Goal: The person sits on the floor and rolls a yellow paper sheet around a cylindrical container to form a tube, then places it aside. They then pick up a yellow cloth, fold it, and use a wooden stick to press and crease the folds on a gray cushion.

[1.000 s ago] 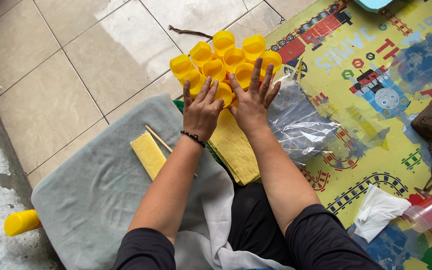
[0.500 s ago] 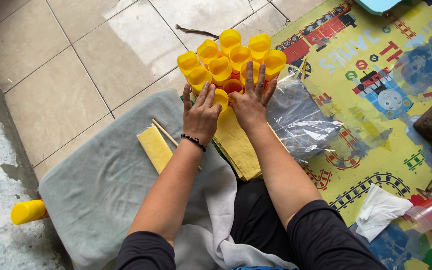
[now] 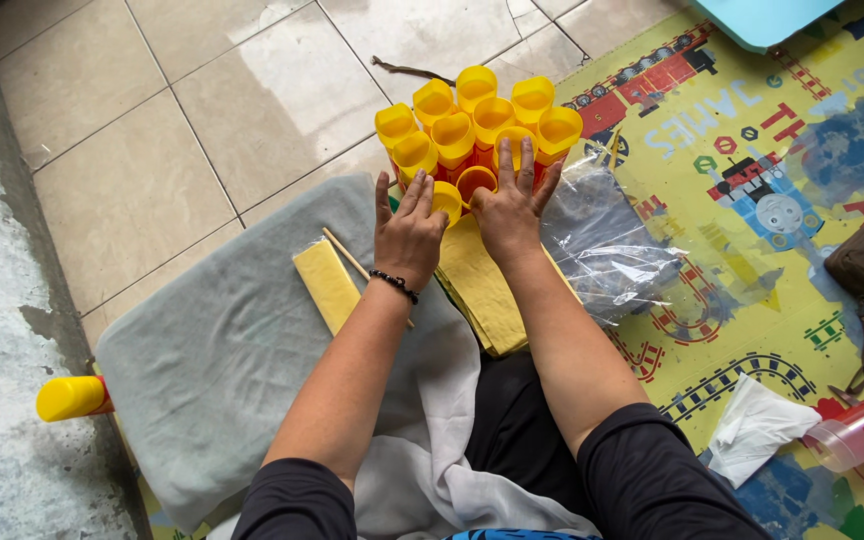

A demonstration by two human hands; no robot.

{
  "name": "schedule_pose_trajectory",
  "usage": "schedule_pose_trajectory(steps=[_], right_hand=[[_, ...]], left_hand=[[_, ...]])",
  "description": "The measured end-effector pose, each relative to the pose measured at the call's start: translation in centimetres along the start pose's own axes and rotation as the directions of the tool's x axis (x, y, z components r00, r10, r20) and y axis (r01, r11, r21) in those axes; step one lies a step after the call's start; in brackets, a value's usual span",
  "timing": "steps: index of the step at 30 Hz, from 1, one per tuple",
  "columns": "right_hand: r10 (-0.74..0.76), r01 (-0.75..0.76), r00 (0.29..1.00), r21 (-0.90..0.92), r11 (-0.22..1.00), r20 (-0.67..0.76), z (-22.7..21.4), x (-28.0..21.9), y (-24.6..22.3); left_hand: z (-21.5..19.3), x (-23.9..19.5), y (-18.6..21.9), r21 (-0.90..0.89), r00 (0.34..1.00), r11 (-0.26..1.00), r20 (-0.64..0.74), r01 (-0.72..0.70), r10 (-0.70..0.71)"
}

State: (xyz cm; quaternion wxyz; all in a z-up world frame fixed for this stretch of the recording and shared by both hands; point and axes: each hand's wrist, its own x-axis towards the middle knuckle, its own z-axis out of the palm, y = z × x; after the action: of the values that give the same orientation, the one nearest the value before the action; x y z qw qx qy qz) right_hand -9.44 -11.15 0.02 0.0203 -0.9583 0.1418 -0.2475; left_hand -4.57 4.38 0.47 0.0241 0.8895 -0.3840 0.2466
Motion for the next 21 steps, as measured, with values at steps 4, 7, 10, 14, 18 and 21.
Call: schedule_pose_trajectory(steps=[4, 7, 10, 14, 18, 21], right_hand=[[-0.008, 0.008, 1.0, 0.002, 1.0, -0.021, 0.7, -0.3, 0.3], [-0.011, 0.01, 0.999, -0.023, 1.0, -0.044, 0.8, -0.3, 0.4], [-0.017, 0.015, 0.998, -0.032, 0.999, -0.055, -0.4, -0.5, 0.2], [-0.005, 0.004, 1.0, -0.032, 0.999, -0.024, -2.5, -0.7, -0.5], [-0.03, 0.03, 1.0, -0.02, 0.999, -0.008, -3.2, -1.2, -0.9], [-0.047, 0.046, 0.999, 0.021, 0.999, 0.019, -3.3, -1.6, -1.2]], left_hand=[[-1.3, -0.4, -0.1, 0.019, 1.0, 1.0, -0.023, 0.013, -0.013], [-1.9, -0.6, -0.3, 0.013, 0.999, 1.0, -0.039, 0.02, -0.019], [-2.5, -0.9, -0.4, 0.011, 0.999, 1.0, -0.048, 0.024, -0.024], [-3.1, -1.2, -0.7, 0.01, 0.997, 0.999, -0.064, 0.033, -0.032], [-4.2, -1.9, -1.2, 0.008, 0.996, 0.999, -0.083, 0.04, -0.04], [-5.5, -2.5, -1.7, 0.019, 0.993, 0.999, -0.109, 0.045, -0.043]])
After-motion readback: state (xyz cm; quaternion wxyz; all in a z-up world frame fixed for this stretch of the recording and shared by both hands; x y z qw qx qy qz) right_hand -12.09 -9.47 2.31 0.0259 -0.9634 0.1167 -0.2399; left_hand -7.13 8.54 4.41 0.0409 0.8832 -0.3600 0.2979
